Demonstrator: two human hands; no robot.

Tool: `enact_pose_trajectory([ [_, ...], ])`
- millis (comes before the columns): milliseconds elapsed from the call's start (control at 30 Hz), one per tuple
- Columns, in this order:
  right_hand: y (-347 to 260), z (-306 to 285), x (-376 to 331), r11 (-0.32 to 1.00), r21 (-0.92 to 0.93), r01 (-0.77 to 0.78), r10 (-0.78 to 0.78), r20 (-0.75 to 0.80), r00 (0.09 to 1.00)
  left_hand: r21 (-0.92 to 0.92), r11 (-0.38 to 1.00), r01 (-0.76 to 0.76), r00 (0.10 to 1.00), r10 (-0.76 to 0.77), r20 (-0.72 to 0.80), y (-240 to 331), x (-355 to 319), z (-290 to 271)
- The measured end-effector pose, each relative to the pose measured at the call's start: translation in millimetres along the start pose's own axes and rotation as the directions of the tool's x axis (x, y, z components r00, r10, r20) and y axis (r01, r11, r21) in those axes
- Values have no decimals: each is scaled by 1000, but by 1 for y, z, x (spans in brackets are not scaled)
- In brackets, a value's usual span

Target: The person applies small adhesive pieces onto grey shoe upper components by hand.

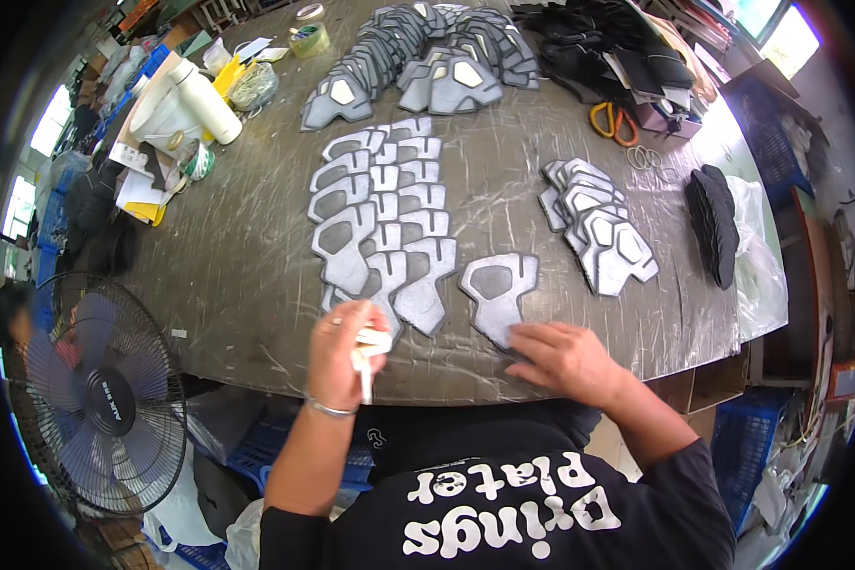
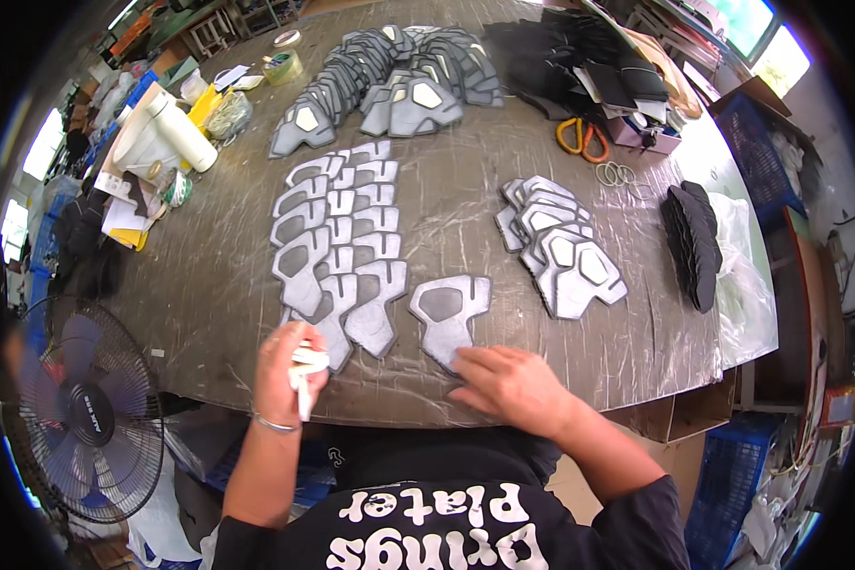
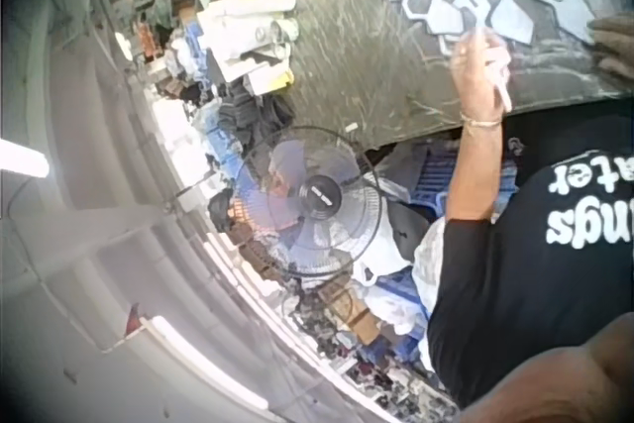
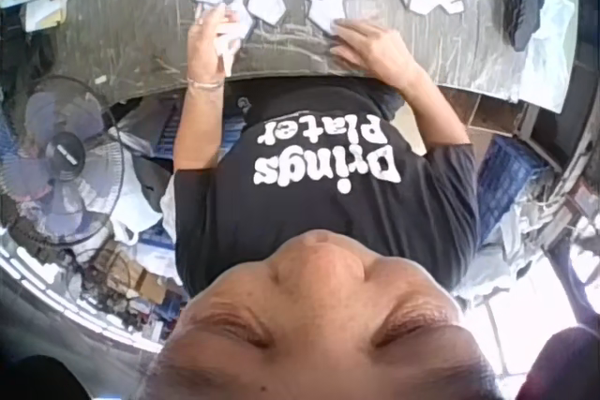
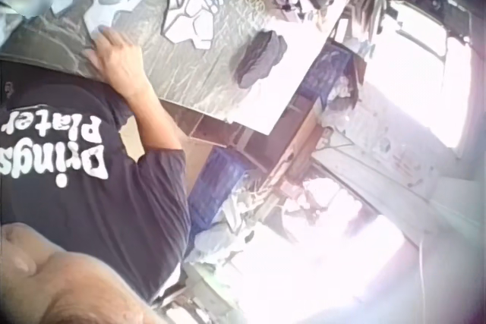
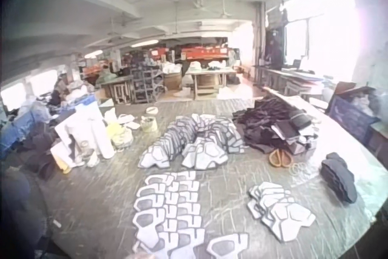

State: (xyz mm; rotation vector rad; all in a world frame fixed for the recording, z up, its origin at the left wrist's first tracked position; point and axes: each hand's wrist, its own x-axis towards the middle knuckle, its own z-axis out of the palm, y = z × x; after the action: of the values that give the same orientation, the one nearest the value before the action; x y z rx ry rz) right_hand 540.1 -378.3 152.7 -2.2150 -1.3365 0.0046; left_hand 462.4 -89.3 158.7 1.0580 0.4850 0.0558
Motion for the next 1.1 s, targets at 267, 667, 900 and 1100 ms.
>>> enact_pose_trajectory([
  [267,-41,8,29,703,647,-295,446,-77,892,-293,875,384,912,-311,266,-55,5,61],
  [667,-11,15,26,163,900,-405,691,189,698,-249,798,548,819,-452,353,-69,11,69],
  [900,10,7,17,-147,910,-387,684,377,625,38,970,239,963,-242,121,-58,6,65],
  [1100,7,9,14,162,782,-602,716,327,617,326,944,46,991,-84,102,-65,8,69],
])
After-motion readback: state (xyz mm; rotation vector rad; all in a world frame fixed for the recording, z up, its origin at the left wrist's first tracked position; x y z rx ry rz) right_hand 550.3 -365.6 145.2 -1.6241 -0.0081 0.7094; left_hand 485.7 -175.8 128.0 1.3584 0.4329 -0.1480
